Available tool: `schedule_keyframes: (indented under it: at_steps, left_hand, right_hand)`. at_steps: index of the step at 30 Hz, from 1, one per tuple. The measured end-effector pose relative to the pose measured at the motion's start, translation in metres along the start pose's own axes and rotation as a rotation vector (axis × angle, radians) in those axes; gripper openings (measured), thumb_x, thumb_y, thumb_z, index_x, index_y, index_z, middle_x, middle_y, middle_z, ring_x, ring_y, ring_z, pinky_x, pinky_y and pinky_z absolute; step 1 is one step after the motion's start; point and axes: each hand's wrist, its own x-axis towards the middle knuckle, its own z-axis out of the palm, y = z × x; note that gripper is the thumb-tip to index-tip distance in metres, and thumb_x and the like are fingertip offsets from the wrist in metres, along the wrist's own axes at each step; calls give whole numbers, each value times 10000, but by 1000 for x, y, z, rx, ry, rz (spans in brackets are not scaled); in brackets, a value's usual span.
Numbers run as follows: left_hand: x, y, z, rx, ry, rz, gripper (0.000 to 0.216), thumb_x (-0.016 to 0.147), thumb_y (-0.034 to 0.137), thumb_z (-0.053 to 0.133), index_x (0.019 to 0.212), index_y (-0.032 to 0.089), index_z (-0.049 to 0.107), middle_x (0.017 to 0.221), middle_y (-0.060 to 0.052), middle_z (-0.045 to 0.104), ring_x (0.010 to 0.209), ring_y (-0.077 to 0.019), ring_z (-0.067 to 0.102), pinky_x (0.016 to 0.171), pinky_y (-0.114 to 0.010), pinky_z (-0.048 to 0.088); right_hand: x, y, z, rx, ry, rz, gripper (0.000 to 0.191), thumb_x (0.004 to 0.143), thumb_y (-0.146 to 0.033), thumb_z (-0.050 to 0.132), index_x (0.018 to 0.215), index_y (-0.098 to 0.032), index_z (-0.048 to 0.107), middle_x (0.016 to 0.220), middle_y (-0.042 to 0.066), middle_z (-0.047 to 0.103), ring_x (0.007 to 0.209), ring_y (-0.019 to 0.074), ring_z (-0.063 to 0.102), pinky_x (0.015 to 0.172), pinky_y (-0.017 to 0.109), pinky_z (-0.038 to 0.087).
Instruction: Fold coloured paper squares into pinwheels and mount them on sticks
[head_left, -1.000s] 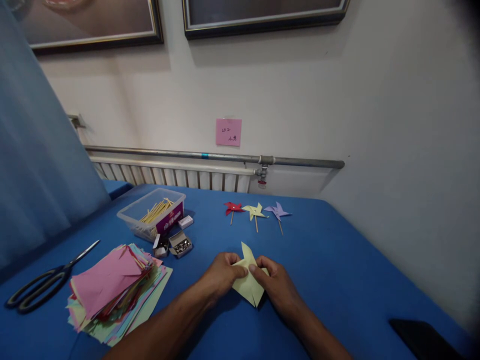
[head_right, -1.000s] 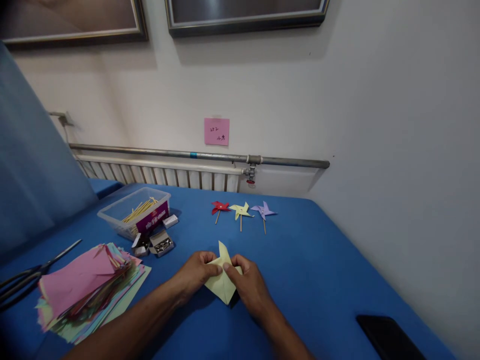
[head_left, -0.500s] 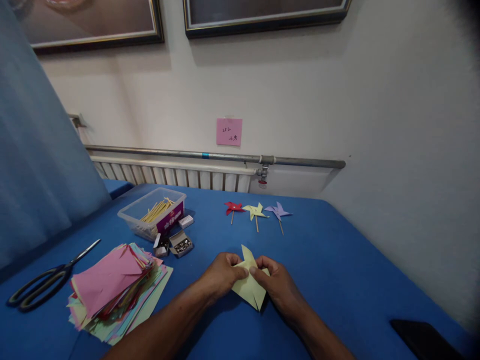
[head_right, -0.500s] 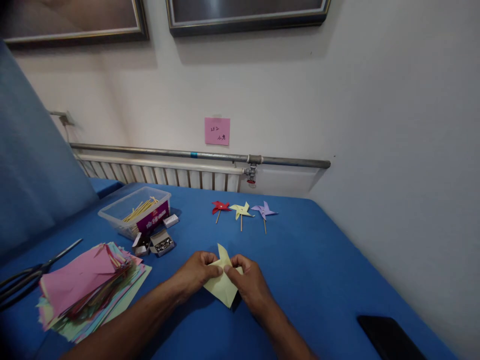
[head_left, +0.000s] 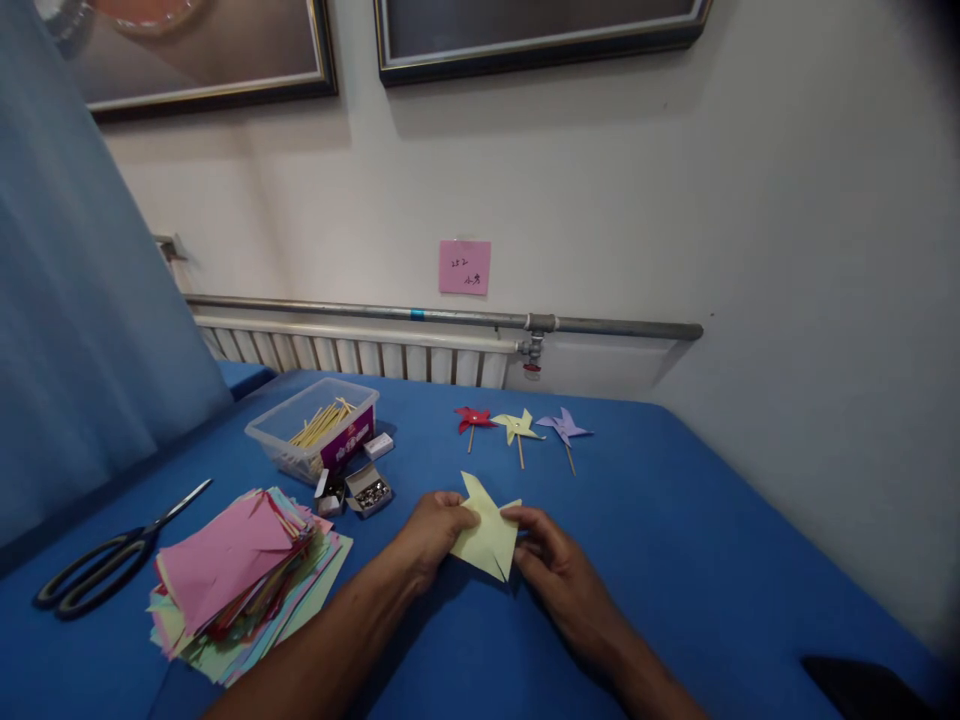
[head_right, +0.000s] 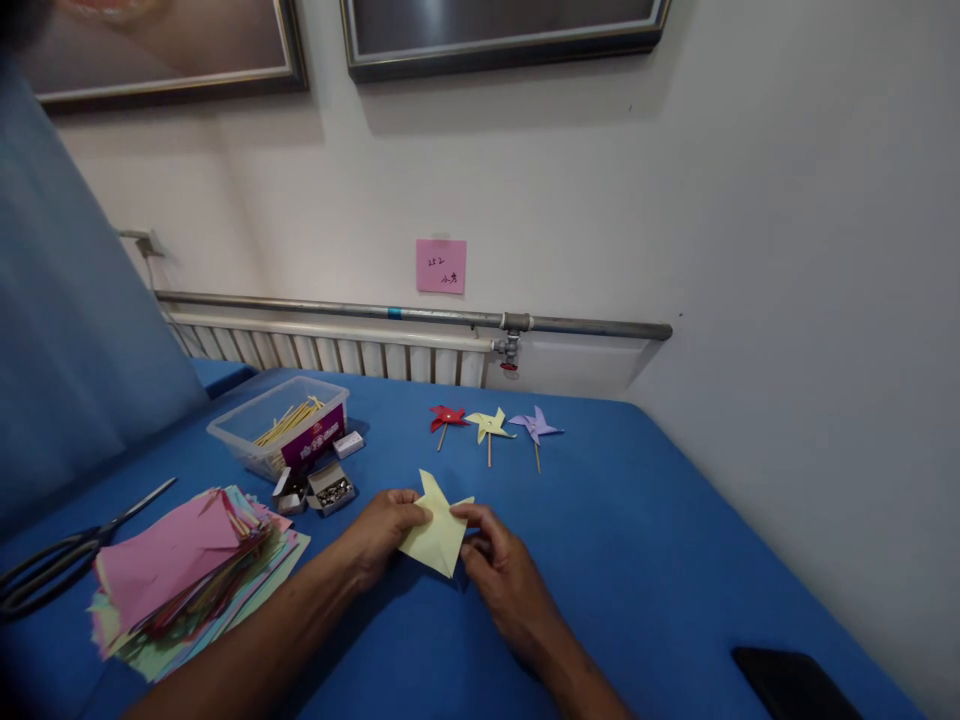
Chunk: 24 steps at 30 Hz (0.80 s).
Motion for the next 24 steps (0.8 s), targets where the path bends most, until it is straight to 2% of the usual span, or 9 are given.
schedule_keyframes:
  at_steps: [2, 4, 8, 11, 17, 20, 22, 24]
  left_hand:
    - [0, 0, 0, 3, 2, -3, 124, 598, 209, 674, 670, 147, 594, 548, -11, 577, 465, -110, 476, 507, -250, 344]
    - [-1, -1, 2, 36, -1, 1, 122, 590, 210, 667, 650, 157, 575, 522, 4, 551, 450, -101, 450, 492, -244, 321]
    - [0, -7, 6, 121, -10, 39, 139, 592, 225, 650, 608, 180, 519, 500, 26, 511, 441, -83, 405, 474, -235, 270]
    - [1, -13, 8, 159, -23, 87, 148, 615, 253, 647, 631, 188, 514, 528, 32, 518, 461, -84, 409, 487, -237, 287]
    - [5, -23, 10, 158, -80, 118, 169, 632, 291, 645, 651, 192, 510, 554, 38, 526, 479, -86, 411, 500, -239, 291]
    - [4, -24, 11, 121, -93, 112, 186, 632, 302, 662, 667, 187, 520, 570, 33, 544, 492, -90, 430, 512, -238, 305]
    - [4, -25, 12, 110, -95, 113, 198, 634, 306, 672, 670, 187, 517, 569, 36, 539, 492, -89, 428, 516, -238, 308]
    - [3, -25, 12, 99, -101, 118, 203, 639, 309, 677, 669, 186, 518, 569, 39, 535, 493, -86, 423, 519, -237, 309]
  right_hand:
    - [-1, -1, 1, -58, -17, -8, 258, 888, -368, 633, 1123, -268, 673, 919, 8, 682, 782, 181, 596, 724, 290, 470]
    - [-1, -4, 1, -117, 13, -53, 201, 890, -392, 636, 1024, -263, 714, 916, 11, 680, 821, 195, 603, 757, 293, 468]
    - [1, -10, 2, -150, 74, -126, 255, 907, -470, 614, 891, -249, 741, 963, 33, 706, 930, 231, 627, 850, 306, 467]
    - [2, -10, 3, -85, 90, -73, 320, 874, -532, 644, 859, -225, 735, 908, 42, 723, 877, 232, 635, 816, 310, 484]
    - [6, 0, 5, 82, 114, 79, 374, 762, -565, 761, 840, -213, 658, 712, 1, 691, 660, 183, 611, 633, 281, 466]
    - [9, 9, 7, 160, 188, 61, 444, 724, -514, 809, 1009, -222, 636, 771, -17, 678, 642, 164, 615, 617, 277, 478]
    - [12, 15, 7, 206, 244, 48, 663, 706, -472, 836, 1267, -250, 562, 868, -26, 664, 663, 158, 630, 625, 280, 499]
    - [14, 20, 8, 252, 281, 66, 907, 678, -450, 864, 1448, -275, 418, 911, -34, 647, 687, 159, 644, 641, 287, 516]
